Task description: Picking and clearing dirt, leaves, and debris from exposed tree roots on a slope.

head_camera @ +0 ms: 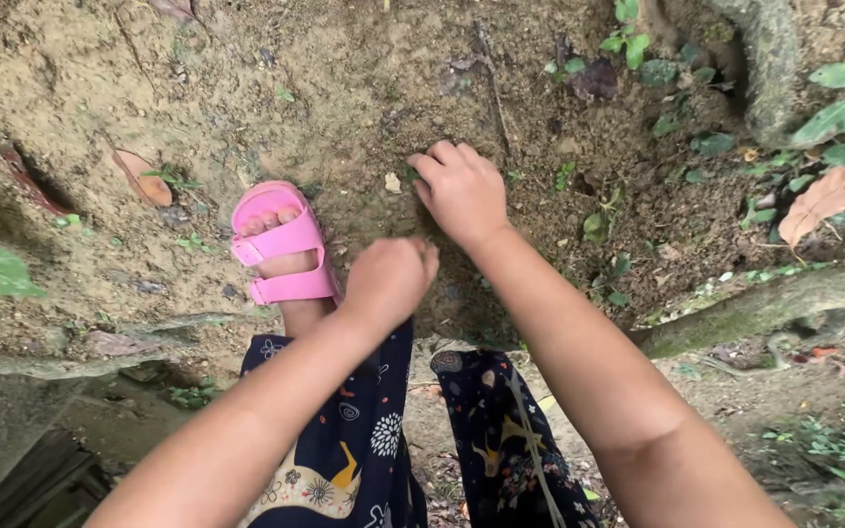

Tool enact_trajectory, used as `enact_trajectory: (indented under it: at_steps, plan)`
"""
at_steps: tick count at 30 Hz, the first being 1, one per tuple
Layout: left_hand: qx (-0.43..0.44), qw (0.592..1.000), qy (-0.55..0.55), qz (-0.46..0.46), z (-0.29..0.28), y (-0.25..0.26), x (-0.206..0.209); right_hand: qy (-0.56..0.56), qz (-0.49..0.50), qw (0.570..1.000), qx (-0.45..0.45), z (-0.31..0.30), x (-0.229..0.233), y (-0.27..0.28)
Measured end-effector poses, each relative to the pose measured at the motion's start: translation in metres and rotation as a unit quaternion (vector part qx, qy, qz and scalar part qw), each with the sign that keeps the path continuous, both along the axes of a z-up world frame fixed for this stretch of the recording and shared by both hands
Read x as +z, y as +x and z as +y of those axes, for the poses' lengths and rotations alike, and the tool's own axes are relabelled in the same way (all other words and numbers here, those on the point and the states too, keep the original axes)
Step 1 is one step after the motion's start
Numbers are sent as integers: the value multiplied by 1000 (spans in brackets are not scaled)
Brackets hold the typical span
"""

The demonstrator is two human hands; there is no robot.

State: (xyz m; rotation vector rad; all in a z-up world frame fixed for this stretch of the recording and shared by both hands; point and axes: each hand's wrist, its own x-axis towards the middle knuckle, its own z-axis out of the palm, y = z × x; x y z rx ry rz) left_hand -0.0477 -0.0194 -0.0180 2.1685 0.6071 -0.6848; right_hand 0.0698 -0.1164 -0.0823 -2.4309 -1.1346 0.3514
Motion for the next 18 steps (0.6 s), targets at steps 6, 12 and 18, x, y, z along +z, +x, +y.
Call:
enact_trajectory:
  at_steps: [6, 12, 18]
  plan:
    - [-219, 969, 72, 86, -6, 15, 23, 5, -68, 997, 46, 2, -12, 4]
    - [-234, 966, 107, 31, 2, 22, 26, 40, -32, 996, 76, -17, 22, 6]
    - [-224, 952, 204, -39, 30, 41, 28, -152, 117, 973, 129, -80, 54, 22]
